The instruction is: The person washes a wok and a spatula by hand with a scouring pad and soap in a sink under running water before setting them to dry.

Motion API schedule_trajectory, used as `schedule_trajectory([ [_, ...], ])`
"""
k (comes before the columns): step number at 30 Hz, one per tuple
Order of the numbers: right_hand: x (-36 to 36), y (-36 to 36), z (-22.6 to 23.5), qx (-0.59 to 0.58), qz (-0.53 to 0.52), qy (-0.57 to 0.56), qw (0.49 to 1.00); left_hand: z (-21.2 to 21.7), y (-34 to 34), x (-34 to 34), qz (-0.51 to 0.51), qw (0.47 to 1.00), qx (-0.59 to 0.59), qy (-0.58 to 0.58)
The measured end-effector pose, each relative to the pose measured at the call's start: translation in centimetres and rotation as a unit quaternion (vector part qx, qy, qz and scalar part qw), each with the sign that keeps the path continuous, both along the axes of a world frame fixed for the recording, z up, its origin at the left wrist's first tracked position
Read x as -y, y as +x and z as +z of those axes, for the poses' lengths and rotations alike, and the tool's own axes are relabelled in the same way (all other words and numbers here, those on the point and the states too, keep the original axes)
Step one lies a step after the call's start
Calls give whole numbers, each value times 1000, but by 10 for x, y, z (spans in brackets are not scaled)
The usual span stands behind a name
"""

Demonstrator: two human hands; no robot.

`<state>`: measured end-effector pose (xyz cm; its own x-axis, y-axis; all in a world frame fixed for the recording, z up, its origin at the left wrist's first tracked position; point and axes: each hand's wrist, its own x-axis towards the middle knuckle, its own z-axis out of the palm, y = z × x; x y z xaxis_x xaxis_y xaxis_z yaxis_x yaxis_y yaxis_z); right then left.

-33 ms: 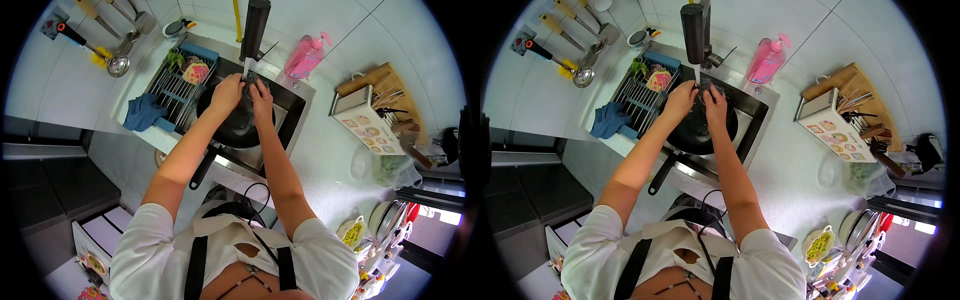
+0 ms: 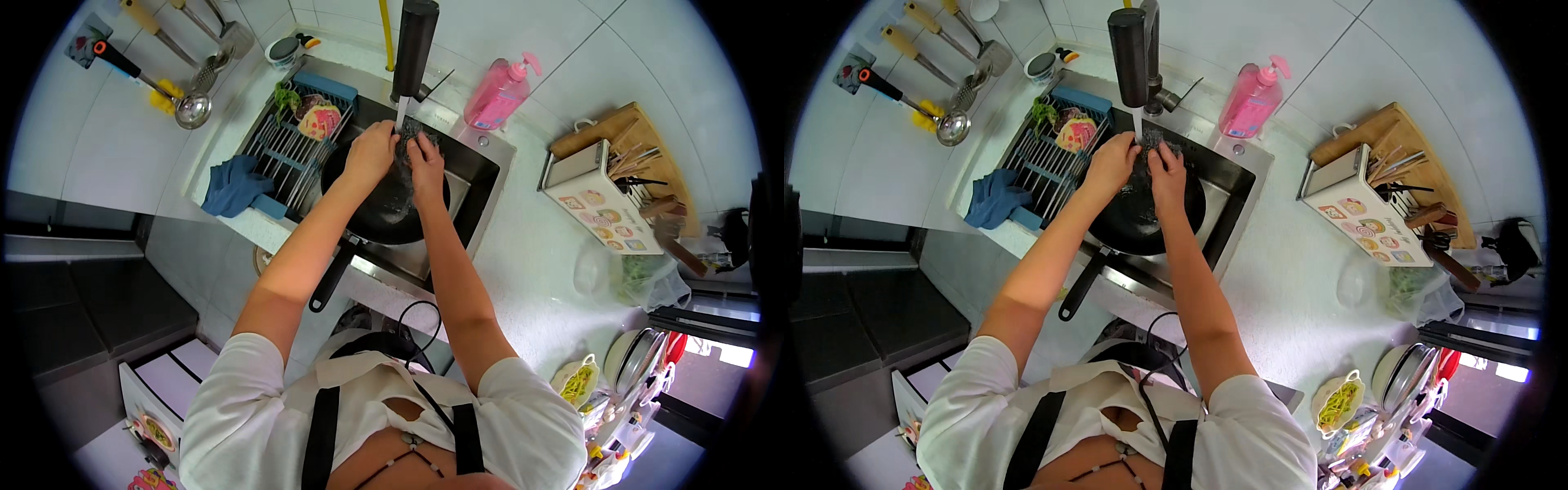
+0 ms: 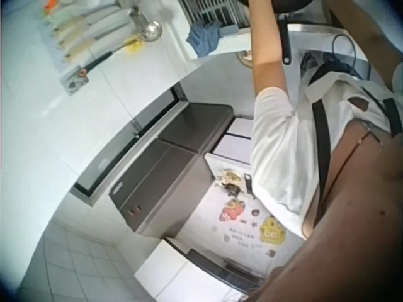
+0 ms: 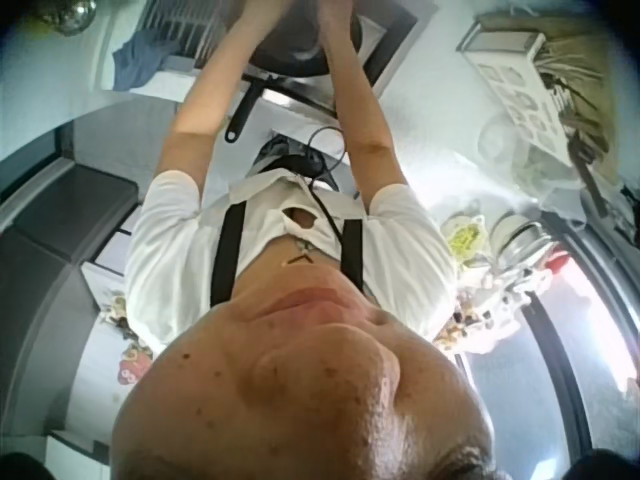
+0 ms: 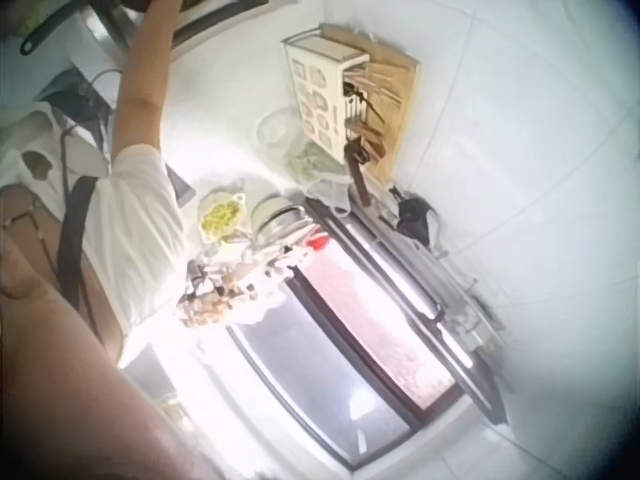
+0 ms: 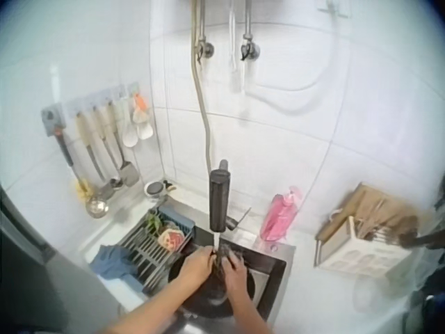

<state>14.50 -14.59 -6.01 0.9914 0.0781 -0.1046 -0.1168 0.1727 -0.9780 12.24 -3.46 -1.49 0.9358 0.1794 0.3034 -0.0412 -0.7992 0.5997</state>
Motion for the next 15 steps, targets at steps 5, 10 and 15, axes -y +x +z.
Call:
schedule_trajectory([
  [5, 4, 31, -58, -84, 23, -47, 995, -4, 18, -4, -19, 1000, -7, -4],
  [10, 6, 27, 8, -117, 91, 121, 982, 2, 18, -5, -29, 1000, 1, -4],
  [15, 13, 31, -17, -169, 89, 21, 981, -1, 32, -14, -43, 998, 18, -41],
])
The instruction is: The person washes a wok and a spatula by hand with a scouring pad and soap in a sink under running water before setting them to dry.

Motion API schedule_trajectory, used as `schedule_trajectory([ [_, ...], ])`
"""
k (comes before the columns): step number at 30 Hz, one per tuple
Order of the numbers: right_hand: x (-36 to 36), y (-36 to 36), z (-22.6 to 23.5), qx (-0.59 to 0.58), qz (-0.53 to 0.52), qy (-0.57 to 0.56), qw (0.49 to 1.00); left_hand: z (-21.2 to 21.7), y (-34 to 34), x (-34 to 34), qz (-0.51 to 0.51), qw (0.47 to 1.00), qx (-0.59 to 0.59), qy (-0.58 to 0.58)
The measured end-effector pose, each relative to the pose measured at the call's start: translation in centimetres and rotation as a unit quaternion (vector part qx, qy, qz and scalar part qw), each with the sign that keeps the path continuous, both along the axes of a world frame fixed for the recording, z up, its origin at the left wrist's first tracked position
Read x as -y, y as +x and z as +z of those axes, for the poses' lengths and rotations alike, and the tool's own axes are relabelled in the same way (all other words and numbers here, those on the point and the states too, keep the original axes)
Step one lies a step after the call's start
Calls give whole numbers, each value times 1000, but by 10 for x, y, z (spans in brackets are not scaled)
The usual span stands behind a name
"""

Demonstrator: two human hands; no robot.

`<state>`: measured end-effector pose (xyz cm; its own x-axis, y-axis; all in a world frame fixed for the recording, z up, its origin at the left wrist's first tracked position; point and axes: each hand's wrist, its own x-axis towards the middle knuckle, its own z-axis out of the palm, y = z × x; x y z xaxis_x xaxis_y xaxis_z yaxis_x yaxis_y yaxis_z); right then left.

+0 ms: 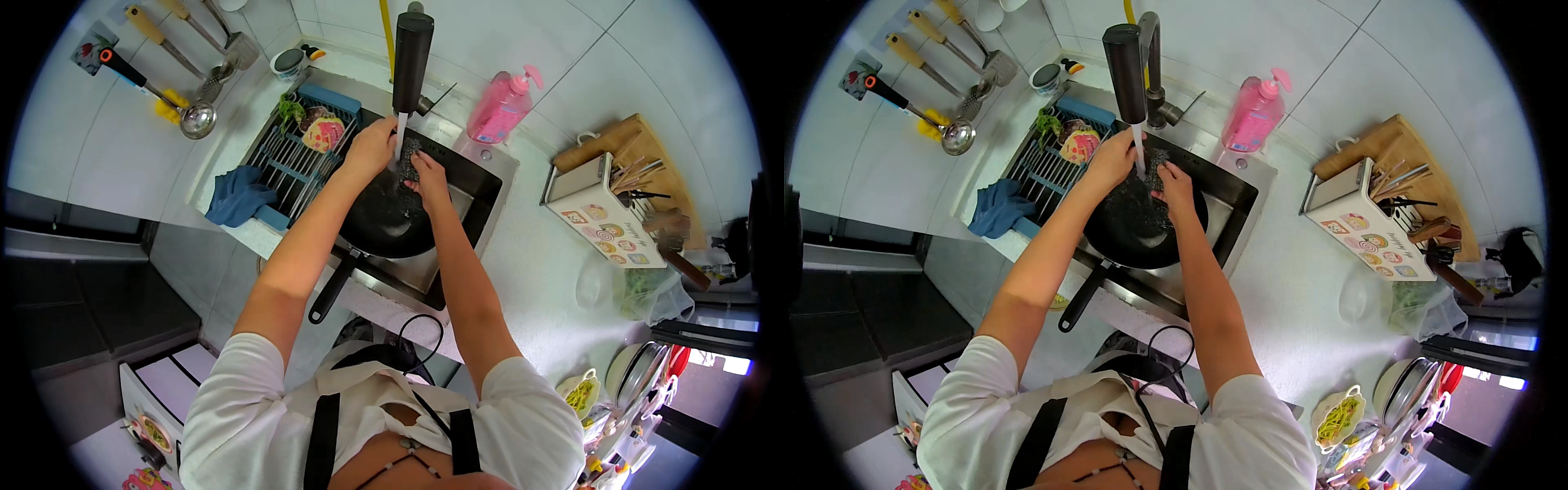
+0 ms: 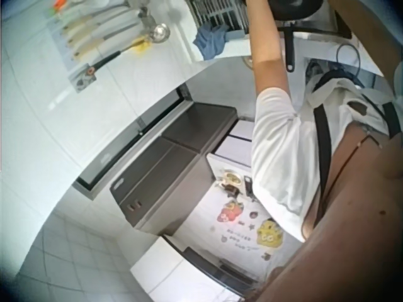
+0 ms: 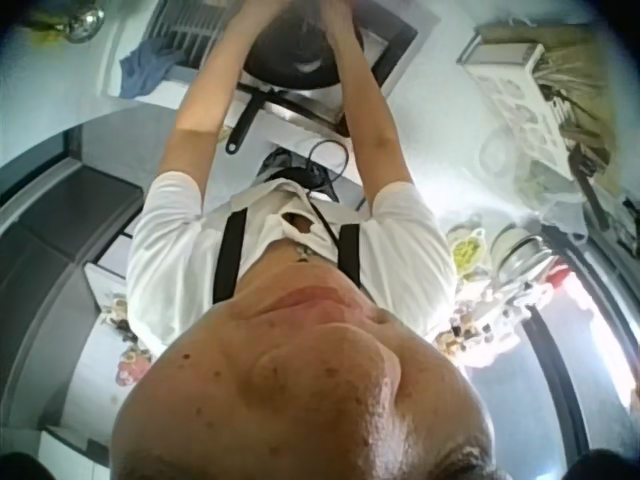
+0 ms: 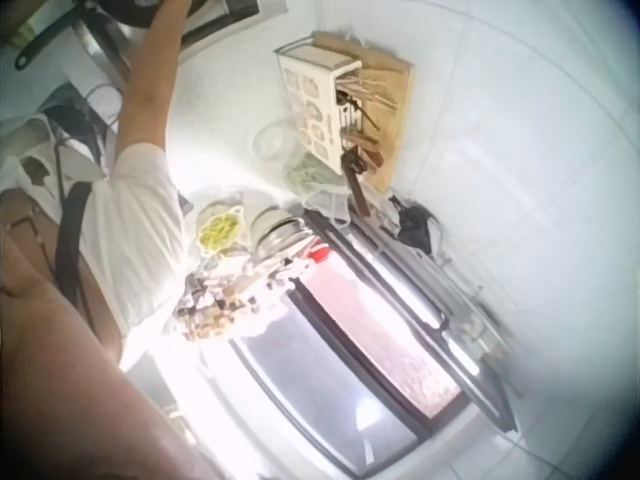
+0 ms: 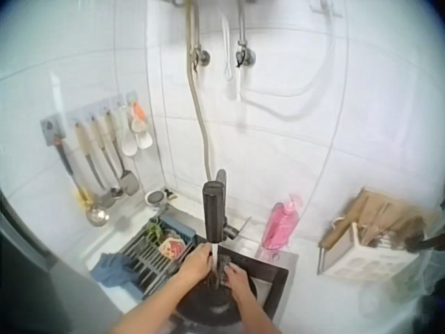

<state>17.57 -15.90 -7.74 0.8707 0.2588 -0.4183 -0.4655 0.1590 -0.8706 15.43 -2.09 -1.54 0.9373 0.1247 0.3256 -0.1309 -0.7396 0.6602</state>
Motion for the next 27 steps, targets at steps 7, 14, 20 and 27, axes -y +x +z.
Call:
schedule_trajectory([
  [7, -17, -14, 17, 103, -88, 86, 987, 10, 9, 8, 72, 991, -72, 84],
  [14, -12, 9, -50, 85, 43, -140, 986, 4, 5, 6, 112, 984, -66, 126],
  [20, -32, -10, 2, 171, 45, -116, 977, -10, -8, -10, 98, 988, -72, 101],
  [27, -16, -8, -62, 296, 62, -336, 892, -16, -32, -21, -14, 868, -222, -444],
])
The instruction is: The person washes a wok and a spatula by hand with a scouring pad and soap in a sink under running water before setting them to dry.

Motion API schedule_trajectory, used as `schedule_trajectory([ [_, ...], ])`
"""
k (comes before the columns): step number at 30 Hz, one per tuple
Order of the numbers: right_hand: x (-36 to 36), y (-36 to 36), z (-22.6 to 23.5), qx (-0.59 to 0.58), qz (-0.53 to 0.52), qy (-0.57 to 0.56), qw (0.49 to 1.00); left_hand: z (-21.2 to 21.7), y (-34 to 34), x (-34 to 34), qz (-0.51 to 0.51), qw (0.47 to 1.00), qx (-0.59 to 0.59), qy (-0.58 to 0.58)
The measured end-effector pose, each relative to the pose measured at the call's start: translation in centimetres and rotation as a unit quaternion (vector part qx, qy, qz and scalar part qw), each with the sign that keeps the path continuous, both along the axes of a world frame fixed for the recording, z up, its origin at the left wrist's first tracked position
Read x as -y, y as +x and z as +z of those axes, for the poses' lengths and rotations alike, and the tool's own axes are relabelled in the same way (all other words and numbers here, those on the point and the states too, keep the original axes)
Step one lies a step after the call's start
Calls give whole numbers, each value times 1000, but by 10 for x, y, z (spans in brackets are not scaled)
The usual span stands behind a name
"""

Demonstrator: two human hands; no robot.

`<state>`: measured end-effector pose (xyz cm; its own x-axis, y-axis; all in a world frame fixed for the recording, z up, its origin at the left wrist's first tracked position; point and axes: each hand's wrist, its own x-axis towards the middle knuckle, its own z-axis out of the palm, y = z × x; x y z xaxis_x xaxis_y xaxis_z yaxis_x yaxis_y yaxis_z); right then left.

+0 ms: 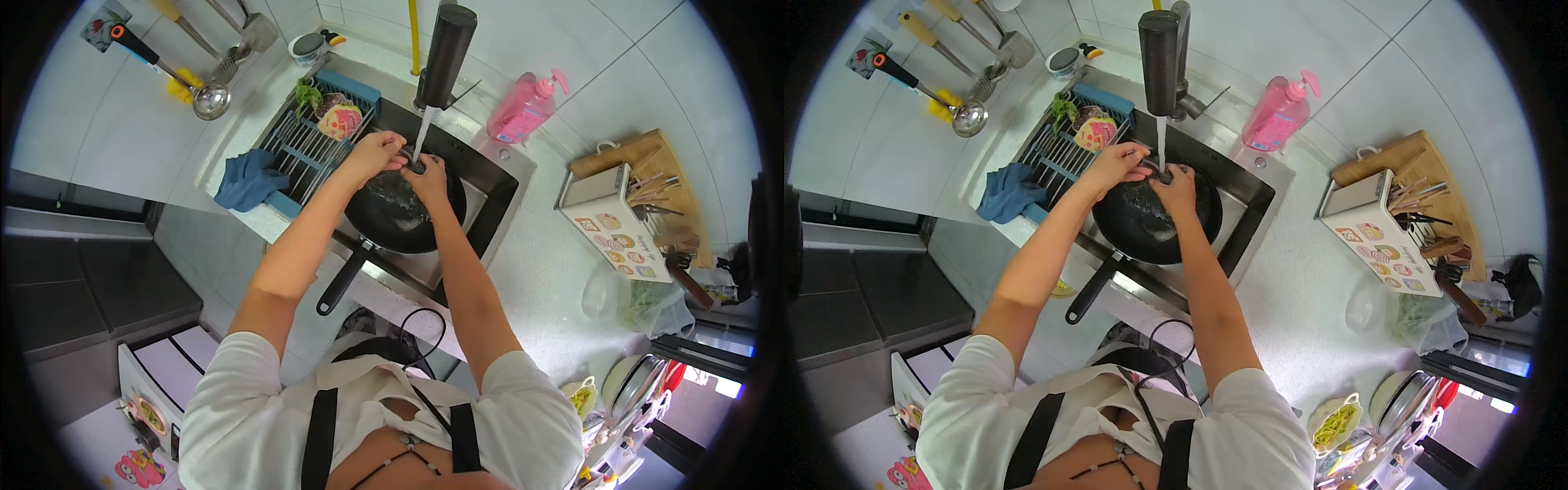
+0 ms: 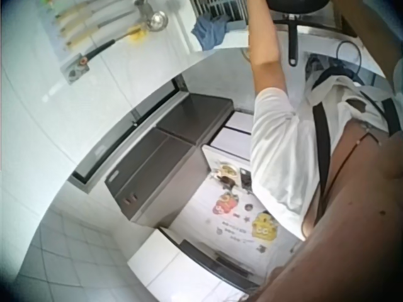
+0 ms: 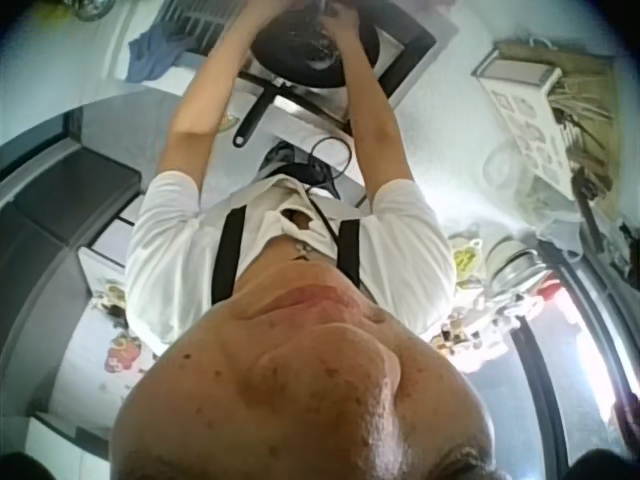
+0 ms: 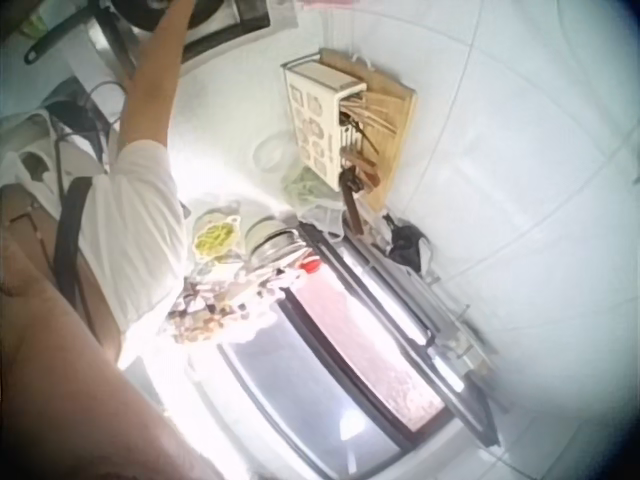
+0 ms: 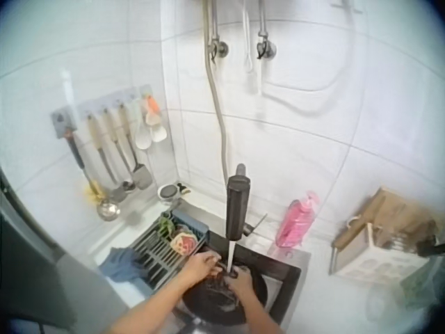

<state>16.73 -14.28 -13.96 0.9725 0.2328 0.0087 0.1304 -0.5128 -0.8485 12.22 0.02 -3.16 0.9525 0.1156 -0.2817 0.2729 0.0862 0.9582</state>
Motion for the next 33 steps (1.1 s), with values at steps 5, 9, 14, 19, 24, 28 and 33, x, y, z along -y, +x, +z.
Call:
schedule_trajectory([
  [5, 6, -17, 19, 99, 21, -80, 992, 14, -10, -8, -21, 938, -153, -311],
  [9, 5, -30, 40, 146, 56, -114, 981, 5, -9, 2, 50, 940, -198, -274],
  [14, 4, -35, 58, 227, 75, -84, 967, 4, -16, -1, -31, 911, -296, -285],
  [19, 14, -41, 75, 232, 134, -94, 959, -7, -37, -13, -96, 881, -350, -303],
  [24, 55, -22, 61, 167, 30, -144, 975, 5, -76, -17, -134, 939, -294, -117],
  [28, 42, -21, 64, 208, 92, -25, 974, 13, -102, -19, -151, 950, -260, -88],
  [33, 7, -71, 64, 57, 237, 157, 957, 15, -115, -15, -152, 959, -240, -10],
])
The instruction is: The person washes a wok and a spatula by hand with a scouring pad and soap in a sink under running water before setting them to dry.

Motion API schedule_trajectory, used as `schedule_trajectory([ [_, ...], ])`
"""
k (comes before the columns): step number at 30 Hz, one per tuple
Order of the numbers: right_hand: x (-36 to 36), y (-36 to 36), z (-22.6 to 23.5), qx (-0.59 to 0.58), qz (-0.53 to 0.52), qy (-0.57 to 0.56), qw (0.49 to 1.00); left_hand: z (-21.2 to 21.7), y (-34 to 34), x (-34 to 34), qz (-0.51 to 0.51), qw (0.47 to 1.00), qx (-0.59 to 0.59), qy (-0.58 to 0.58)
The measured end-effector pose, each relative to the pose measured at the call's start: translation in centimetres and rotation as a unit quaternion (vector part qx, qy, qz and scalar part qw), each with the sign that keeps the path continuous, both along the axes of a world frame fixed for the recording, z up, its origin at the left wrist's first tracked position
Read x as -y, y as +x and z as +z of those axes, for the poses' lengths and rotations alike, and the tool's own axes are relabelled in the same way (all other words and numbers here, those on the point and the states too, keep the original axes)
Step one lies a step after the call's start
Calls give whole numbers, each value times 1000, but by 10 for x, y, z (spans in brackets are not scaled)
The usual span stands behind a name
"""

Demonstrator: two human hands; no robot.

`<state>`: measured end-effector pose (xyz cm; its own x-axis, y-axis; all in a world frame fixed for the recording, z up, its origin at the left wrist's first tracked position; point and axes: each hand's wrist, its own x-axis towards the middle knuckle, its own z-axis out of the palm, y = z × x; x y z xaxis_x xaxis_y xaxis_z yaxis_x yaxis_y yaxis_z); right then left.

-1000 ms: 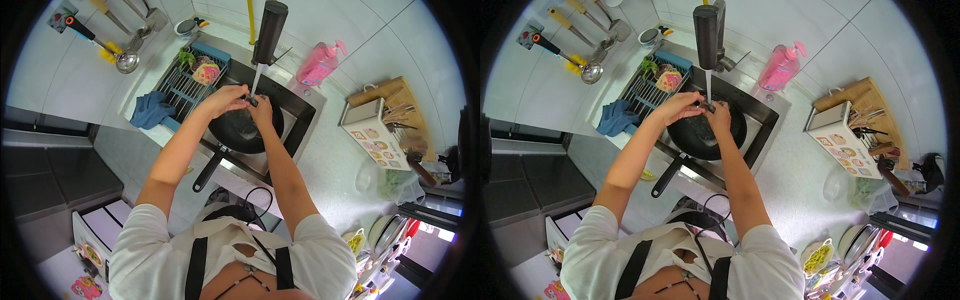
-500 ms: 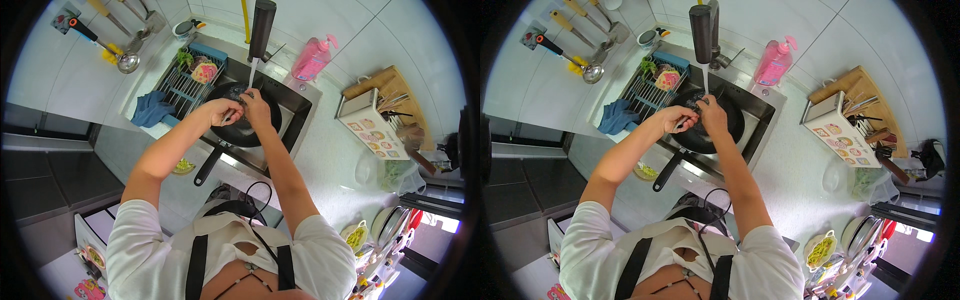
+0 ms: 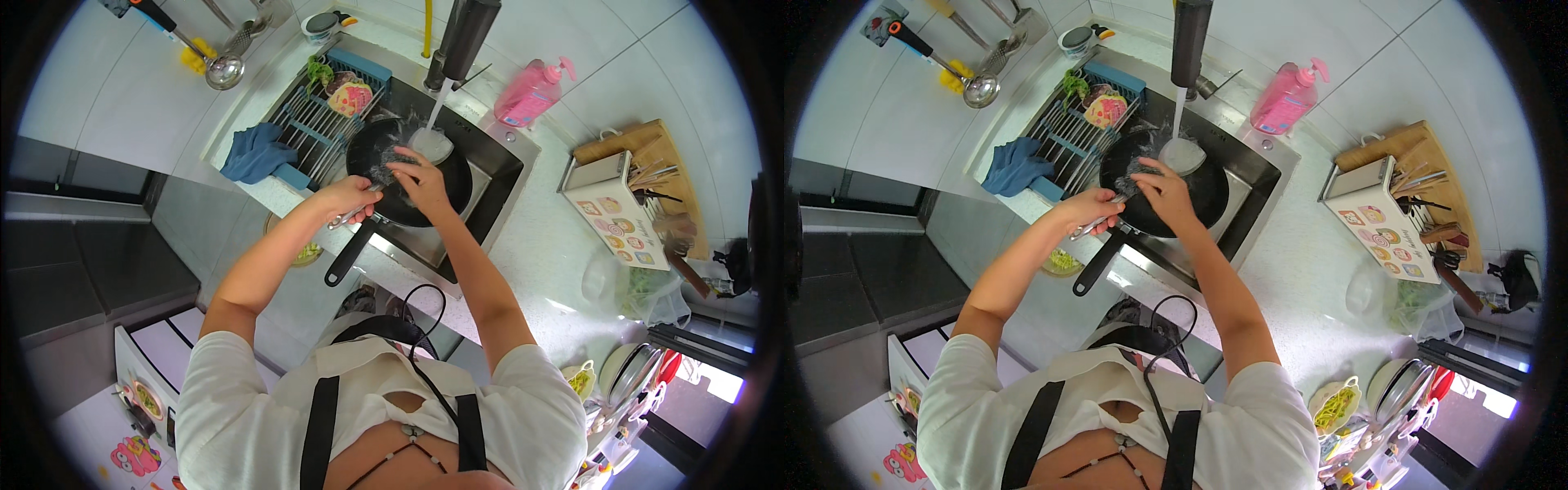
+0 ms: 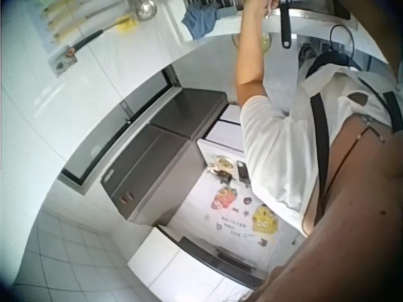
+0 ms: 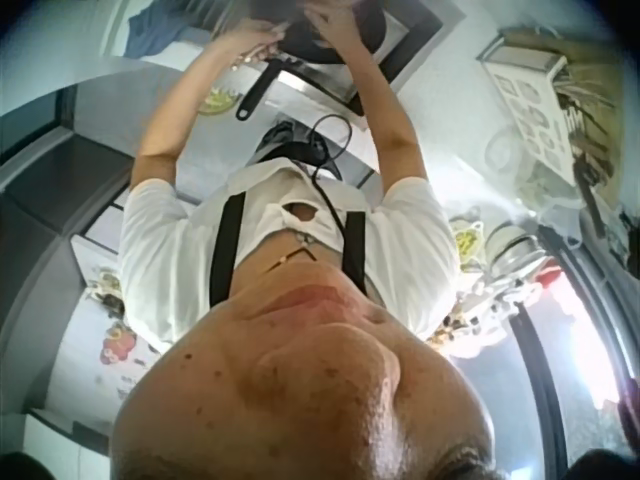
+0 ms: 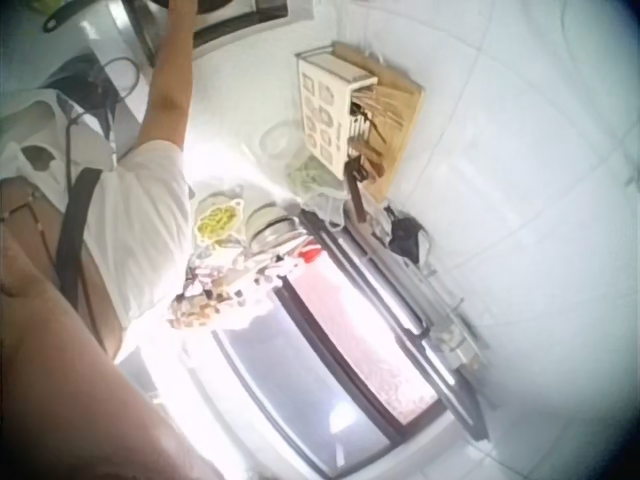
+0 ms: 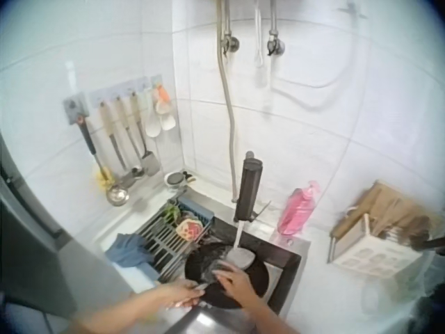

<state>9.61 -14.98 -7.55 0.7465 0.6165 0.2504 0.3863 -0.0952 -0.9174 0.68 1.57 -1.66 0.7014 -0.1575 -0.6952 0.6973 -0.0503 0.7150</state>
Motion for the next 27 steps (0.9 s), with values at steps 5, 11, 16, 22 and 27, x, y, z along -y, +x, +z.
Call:
schedule_trajectory([
  [5, -8, 9, -34, 203, -109, -142, 963, 0, -17, -1, -8, 999, 24, 32],
  [11, 9, 45, -52, 217, -136, -238, 937, 15, -37, -1, 14, 1000, 0, -13],
  [16, -4, 37, -45, 223, -64, -201, 952, 17, -40, 1, 24, 998, 10, -64],
  [22, -3, 50, -56, 247, -90, -216, 940, 23, -45, 11, 23, 998, 32, -46],
  [27, -8, 54, -44, 147, -170, -241, 944, 24, -46, 6, 37, 998, 19, -55],
])
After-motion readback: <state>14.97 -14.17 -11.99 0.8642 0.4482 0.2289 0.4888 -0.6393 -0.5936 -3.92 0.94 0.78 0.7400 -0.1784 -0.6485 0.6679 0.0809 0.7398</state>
